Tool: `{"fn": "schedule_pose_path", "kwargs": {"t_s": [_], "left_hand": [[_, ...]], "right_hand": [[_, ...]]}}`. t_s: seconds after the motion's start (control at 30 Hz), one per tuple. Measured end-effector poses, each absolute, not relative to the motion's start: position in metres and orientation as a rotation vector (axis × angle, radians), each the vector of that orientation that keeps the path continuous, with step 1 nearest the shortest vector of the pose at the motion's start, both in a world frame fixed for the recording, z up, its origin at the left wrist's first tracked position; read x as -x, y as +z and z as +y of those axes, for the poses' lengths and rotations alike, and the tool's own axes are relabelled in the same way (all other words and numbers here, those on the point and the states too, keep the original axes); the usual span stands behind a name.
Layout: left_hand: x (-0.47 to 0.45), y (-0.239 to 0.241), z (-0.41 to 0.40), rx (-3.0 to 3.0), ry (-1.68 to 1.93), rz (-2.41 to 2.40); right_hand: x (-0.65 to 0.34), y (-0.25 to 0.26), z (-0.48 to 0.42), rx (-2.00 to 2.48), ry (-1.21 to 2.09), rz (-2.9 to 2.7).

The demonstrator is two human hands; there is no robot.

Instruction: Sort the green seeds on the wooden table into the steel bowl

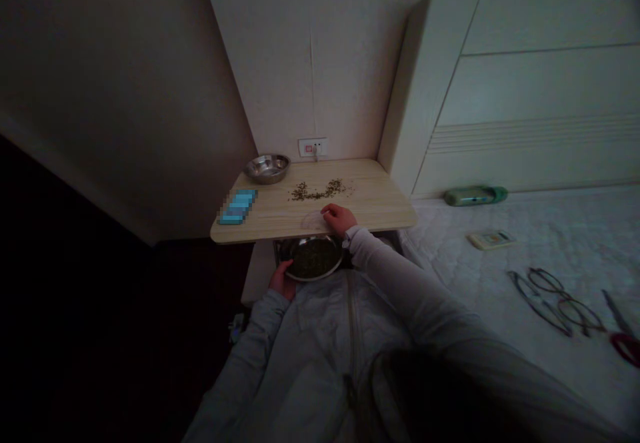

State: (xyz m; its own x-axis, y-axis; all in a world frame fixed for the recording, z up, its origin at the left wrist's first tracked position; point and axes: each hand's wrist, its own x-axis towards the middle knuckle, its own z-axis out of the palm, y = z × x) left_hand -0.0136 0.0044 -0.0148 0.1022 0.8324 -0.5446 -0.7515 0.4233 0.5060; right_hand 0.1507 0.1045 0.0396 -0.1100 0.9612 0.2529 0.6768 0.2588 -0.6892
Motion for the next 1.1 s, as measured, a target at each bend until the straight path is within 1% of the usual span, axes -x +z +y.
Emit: {"fn": "schedule_pose_path", "kwargs": {"t_s": [0.77, 1.1], "left_hand": [[0.0134, -0.0135, 0.0038, -0.121, 1.176, 0.891], [0.0145, -0.0205, 0.0058, -0.136, 1.16, 0.845]], "right_hand": [[-0.1508, 0.0397, 0.1038, 1.488, 0.518, -1.873], [-0.1508, 0.039, 0.1044, 1.484, 0.519, -1.875]]}}
